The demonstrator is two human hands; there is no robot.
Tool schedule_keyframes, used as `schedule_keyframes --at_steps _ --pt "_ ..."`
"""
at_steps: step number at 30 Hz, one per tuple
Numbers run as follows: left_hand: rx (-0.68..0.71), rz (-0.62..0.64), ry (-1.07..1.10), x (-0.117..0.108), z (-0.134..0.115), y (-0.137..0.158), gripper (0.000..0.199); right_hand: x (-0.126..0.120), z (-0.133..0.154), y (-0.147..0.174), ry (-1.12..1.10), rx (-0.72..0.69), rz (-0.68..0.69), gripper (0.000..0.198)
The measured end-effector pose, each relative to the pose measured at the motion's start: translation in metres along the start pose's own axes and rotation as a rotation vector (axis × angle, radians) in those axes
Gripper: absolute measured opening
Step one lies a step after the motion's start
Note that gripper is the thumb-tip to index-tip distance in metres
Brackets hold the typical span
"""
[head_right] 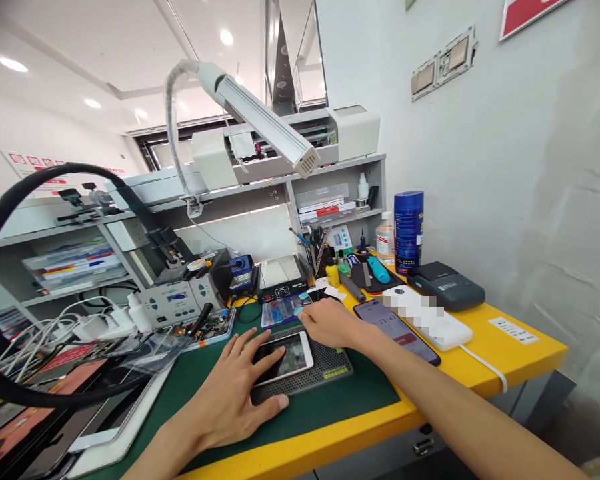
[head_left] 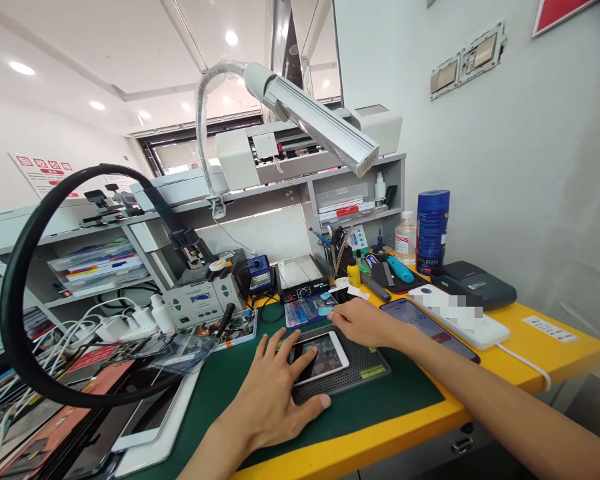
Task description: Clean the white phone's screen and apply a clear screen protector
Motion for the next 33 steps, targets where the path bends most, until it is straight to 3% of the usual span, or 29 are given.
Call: schedule_keyframes --at_steps 12,20,33 --pt "0.06 0.066 0.001 0.001 -0.015 0.022 0.075 0.003 -0.001 0.0 -0.035 -0.024 -0.006 0.047" --pt "0.092 0.129 0.023 0.006 -0.026 0.001 0.081 -0.001 0.0 0.001 -0.026 -0.032 -0.052 0.047" --pt "0.224 0.182 0.088 0.038 -0.038 -0.03 0.087 -0.005 0.004 0.003 -0.051 -0.043 -0.083 0.045"
Point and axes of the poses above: each hand's wrist, its own y-axis away from the middle knuckle, its own x-axis out of the palm, z = x × y, the point moved 9 cm from there along -y, towards the middle knuckle, and after that the axes turned 1 degree about z, right-handed, at the moved point
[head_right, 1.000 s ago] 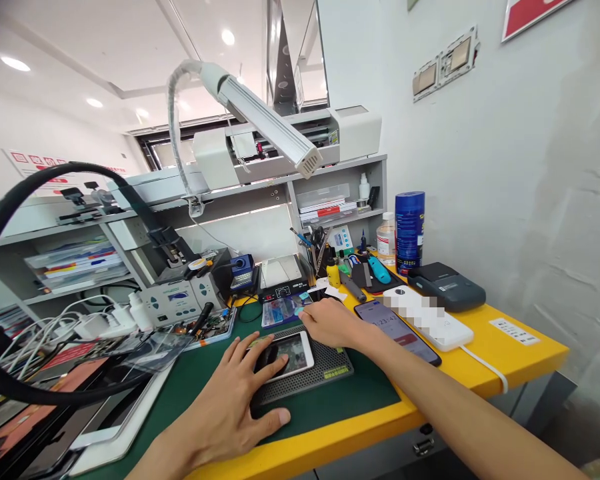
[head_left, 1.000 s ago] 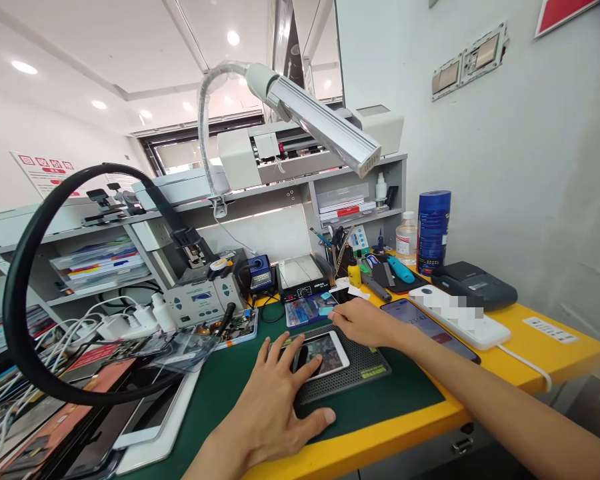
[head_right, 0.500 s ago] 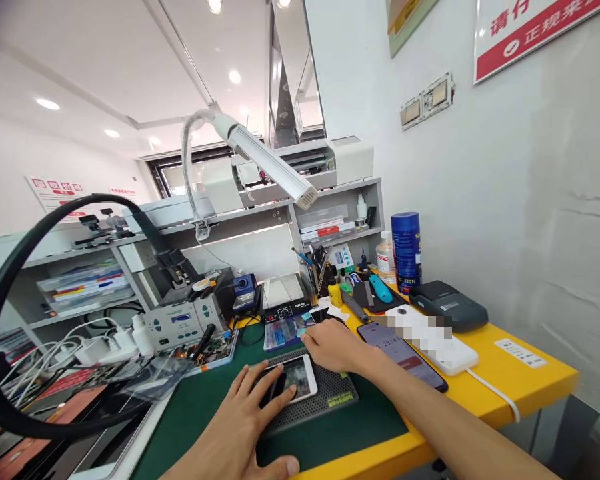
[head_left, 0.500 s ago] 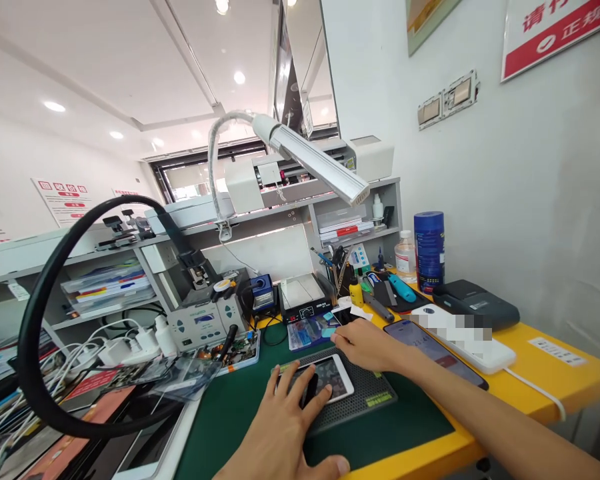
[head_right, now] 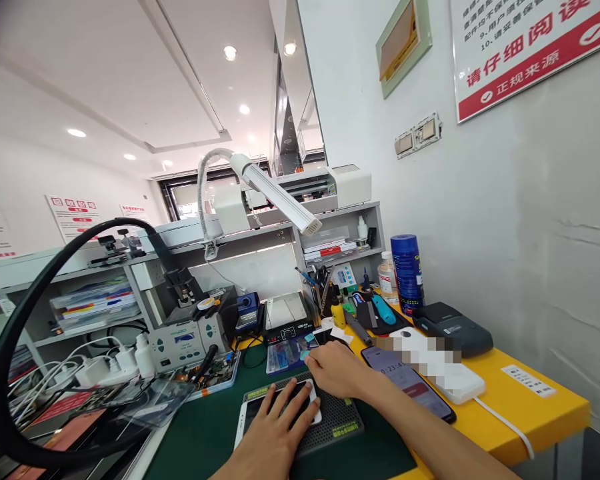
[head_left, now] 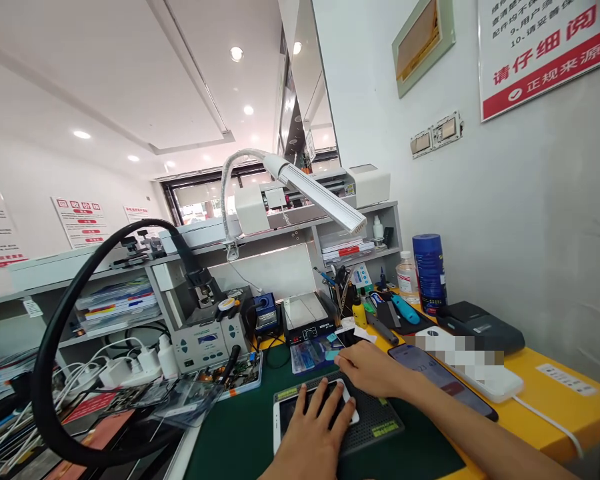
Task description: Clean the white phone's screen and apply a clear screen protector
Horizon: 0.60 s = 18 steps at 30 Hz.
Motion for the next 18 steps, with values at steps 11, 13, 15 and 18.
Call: schedule_keyframes --at_steps 11,13,15,18 --pt "-0.049 0.038 0.102 -0.009 -0.001 -0.008 0.093 0.004 -0.005 -0.002 -0.044 0.004 -0.013 0.048" --pt "-0.076 0.019 0.126 -0.011 -0.001 -0.012 0.095 0.004 -0.005 -0.002 -0.044 0.004 -0.024 0.047" --pt "-0.102 0.002 0.141 -0.011 0.001 -0.016 0.094 0.004 -0.005 -0.003 -0.044 0.004 -0.037 0.046" --pt "-0.136 -0.021 0.152 -0.01 0.002 -0.021 0.093 0.004 -0.006 -0.003 -0.052 0.003 -0.054 0.044"
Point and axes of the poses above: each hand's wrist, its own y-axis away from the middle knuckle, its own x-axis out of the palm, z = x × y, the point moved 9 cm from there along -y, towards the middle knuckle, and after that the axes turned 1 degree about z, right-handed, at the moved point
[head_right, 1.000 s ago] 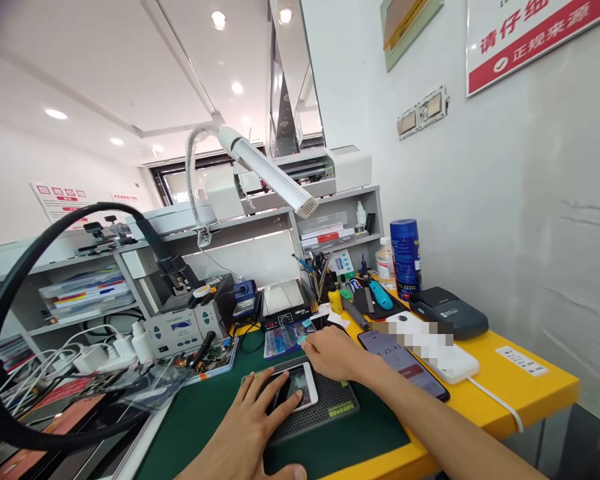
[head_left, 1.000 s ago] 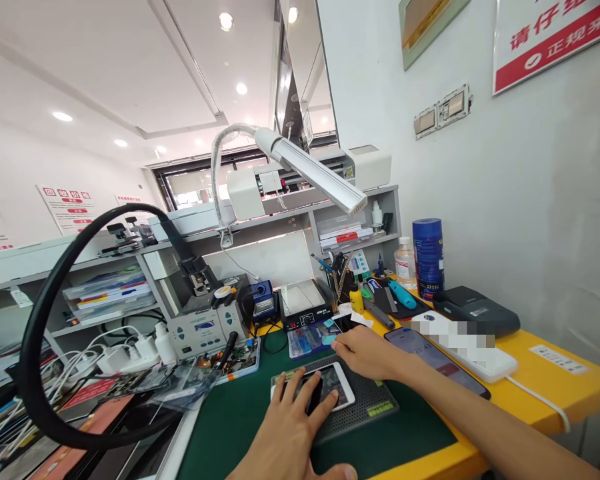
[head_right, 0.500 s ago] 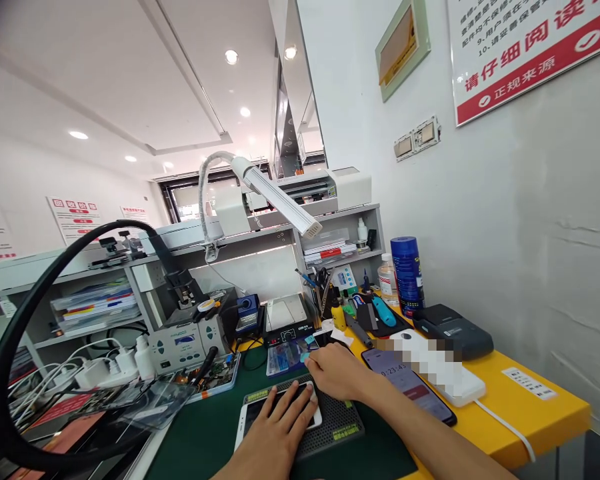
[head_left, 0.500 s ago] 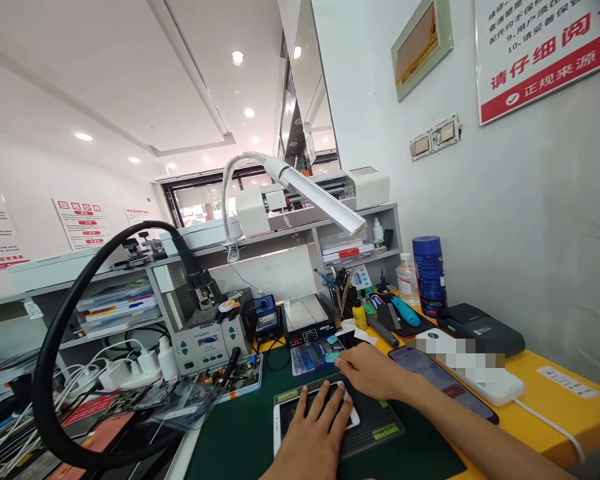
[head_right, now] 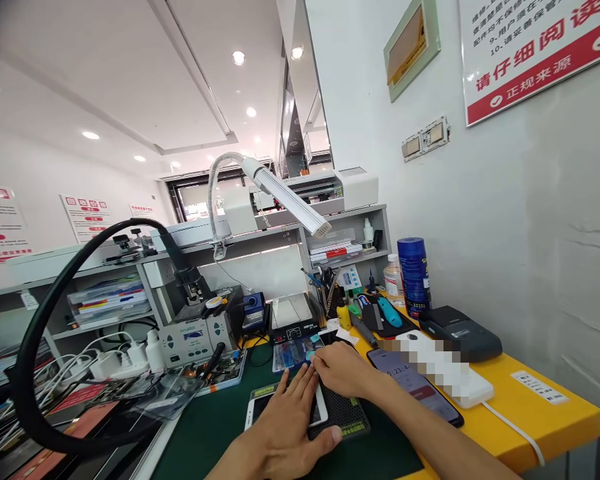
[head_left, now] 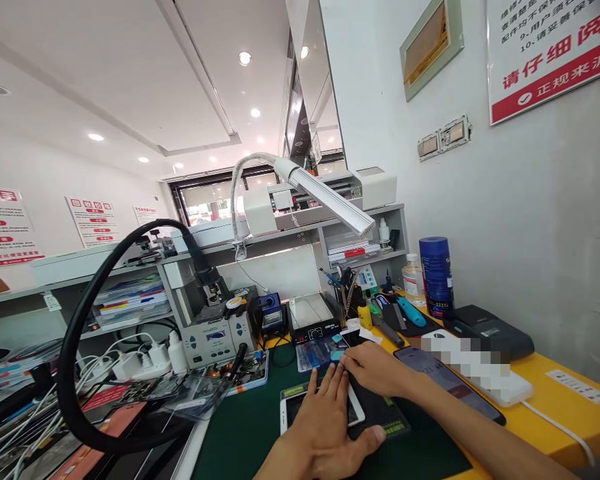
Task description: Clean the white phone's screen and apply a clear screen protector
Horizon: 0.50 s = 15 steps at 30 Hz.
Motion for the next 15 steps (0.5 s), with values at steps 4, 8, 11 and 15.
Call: schedule_keyframes --at_steps 4,8,11,15 --pt "-0.049 -0.053 -0.006 0.001 -0.001 -0.009 0.095 0.001 -0.002 -0.001 -0.044 0.007 -0.021 0.042" --pt "-0.183 -0.145 -0.045 0.002 0.007 -0.015 0.094 -0.002 -0.009 -0.004 -0.129 0.049 -0.072 0.043" --pt "-0.252 -0.166 -0.06 0.004 0.014 -0.01 0.09 -0.012 -0.021 -0.006 -0.196 0.114 -0.157 0.047" --pt "-0.275 -0.136 -0.058 0.001 0.021 0.012 0.082 -0.026 -0.041 -0.004 -0.252 0.233 -0.271 0.053"
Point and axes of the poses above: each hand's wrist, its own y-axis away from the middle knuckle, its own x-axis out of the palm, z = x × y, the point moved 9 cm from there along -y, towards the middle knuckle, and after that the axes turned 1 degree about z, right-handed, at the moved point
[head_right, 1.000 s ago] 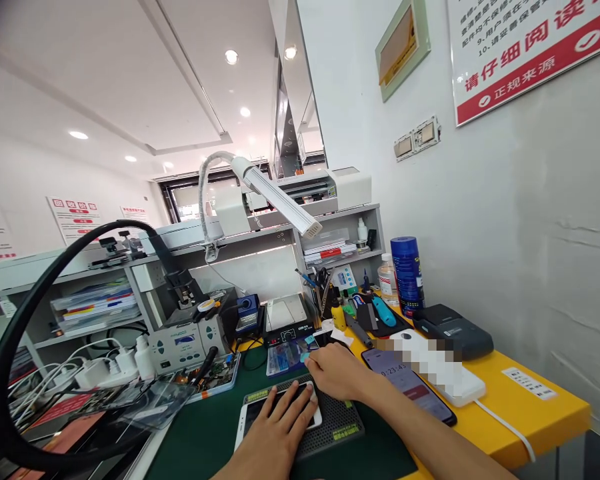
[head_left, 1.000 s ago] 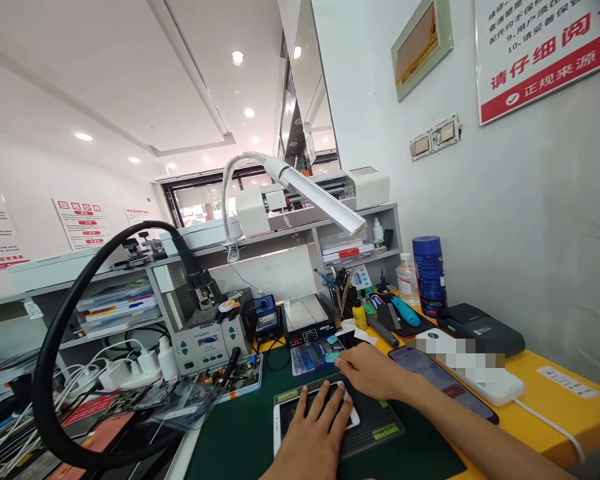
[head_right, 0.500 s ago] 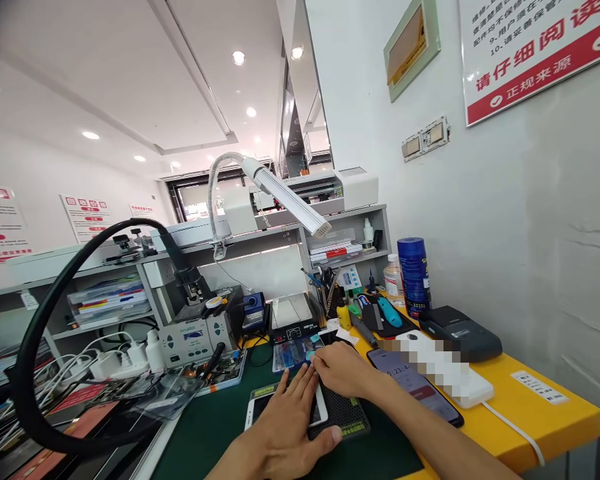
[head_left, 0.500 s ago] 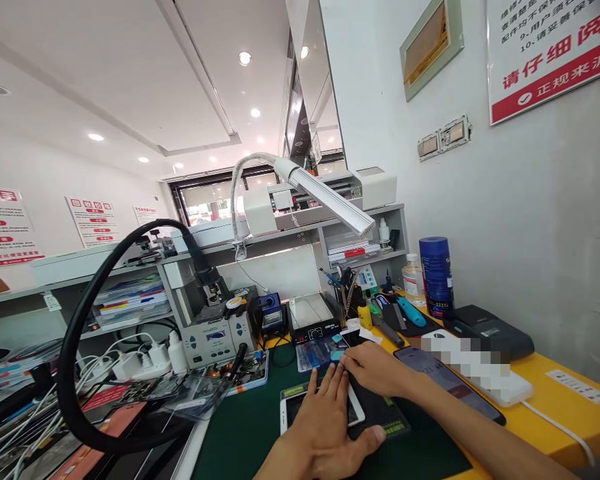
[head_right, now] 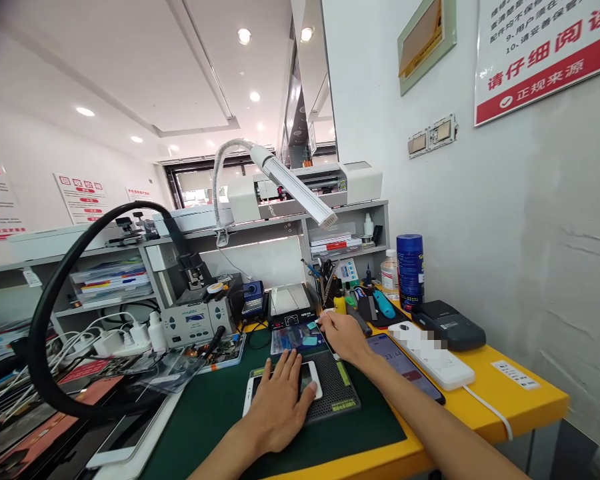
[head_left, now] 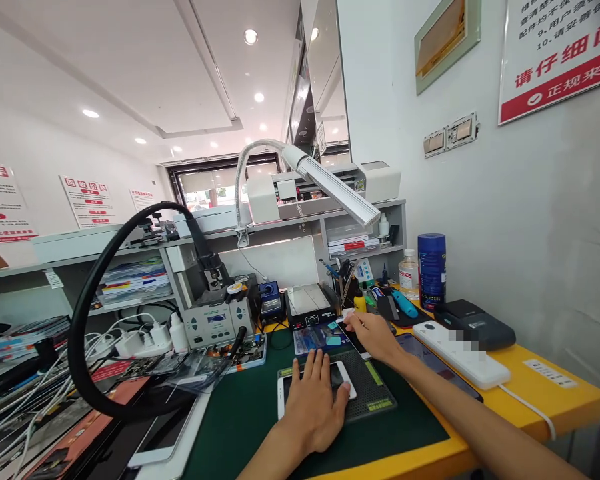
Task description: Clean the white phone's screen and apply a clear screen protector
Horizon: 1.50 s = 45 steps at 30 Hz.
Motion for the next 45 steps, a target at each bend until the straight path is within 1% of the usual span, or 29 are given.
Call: schedule_keyframes --at_steps 4,7,11,15,17,21,23,24,27,28,30,31,33,35,37,39,42,45 --pt "-0.052 0.08 -0.04 -0.007 0.017 0.024 0.08 -0.007 -0.012 -0.001 -0.011 0.087 -0.064 0.051" --pt "-0.099 0.101 -0.05 -0.01 0.031 0.038 0.079 -0.01 -0.019 -0.003 0.021 0.139 -0.084 0.05" --pt "-0.137 0.072 -0.038 -0.012 0.049 0.051 0.078 -0.025 -0.032 -0.009 0.11 0.214 -0.111 0.042" --pt "-0.157 0.045 0.011 -0.013 0.06 0.06 0.075 -0.04 -0.047 -0.013 0.228 0.282 -0.114 0.034" --pt "-0.163 0.042 0.039 -0.014 0.062 0.064 0.074 -0.038 -0.052 -0.013 0.288 0.289 -0.077 0.032" --pt "-0.181 0.026 0.065 -0.015 0.068 0.069 0.07 -0.021 -0.051 -0.011 0.413 0.26 0.025 0.026" --pt "-0.188 -0.041 0.057 -0.019 0.074 0.071 0.067 -0.012 -0.049 -0.009 0.474 0.245 0.049 0.026" --pt "-0.183 -0.113 0.045 -0.024 0.077 0.073 0.065 -0.009 -0.047 -0.009 0.498 0.239 0.058 0.027" --pt "-0.112 -0.414 0.015 -0.049 0.083 0.076 0.053 0.0 -0.045 -0.007 0.54 0.22 0.085 0.027" --pt "-0.097 -0.508 0.019 -0.059 0.086 0.077 0.051 0.002 -0.044 -0.006 0.544 0.213 0.093 0.027" --pt "-0.101 -0.641 0.081 -0.077 0.093 0.074 0.056 0.005 -0.043 -0.006 0.544 0.195 0.103 0.024" --pt "-0.125 -0.682 0.131 -0.086 0.097 0.069 0.058 0.006 -0.043 -0.007 0.542 0.187 0.105 0.022" --pt "-0.131 -0.769 0.298 -0.102 0.103 0.058 0.058 0.006 -0.043 -0.008 0.534 0.173 0.102 0.02" --pt "-0.159 -0.808 0.341 -0.113 0.106 0.043 0.056 0.006 -0.044 -0.009 0.523 0.166 0.087 0.018" --pt "-0.196 -0.817 0.375 -0.113 0.111 0.03 0.055 0.003 -0.043 -0.01 0.506 0.159 0.054 0.018" --pt "-0.217 -0.808 0.397 -0.106 0.117 0.021 0.055 -0.002 -0.041 -0.011 0.471 0.155 0.006 0.021" --pt "-0.198 -0.768 0.398 -0.09 0.123 0.016 0.057 -0.007 -0.033 -0.01 0.374 0.139 -0.053 0.026" --pt "-0.17 -0.73 0.367 -0.08 0.127 0.016 0.057 -0.005 -0.02 -0.01 0.254 0.088 -0.053 0.026"
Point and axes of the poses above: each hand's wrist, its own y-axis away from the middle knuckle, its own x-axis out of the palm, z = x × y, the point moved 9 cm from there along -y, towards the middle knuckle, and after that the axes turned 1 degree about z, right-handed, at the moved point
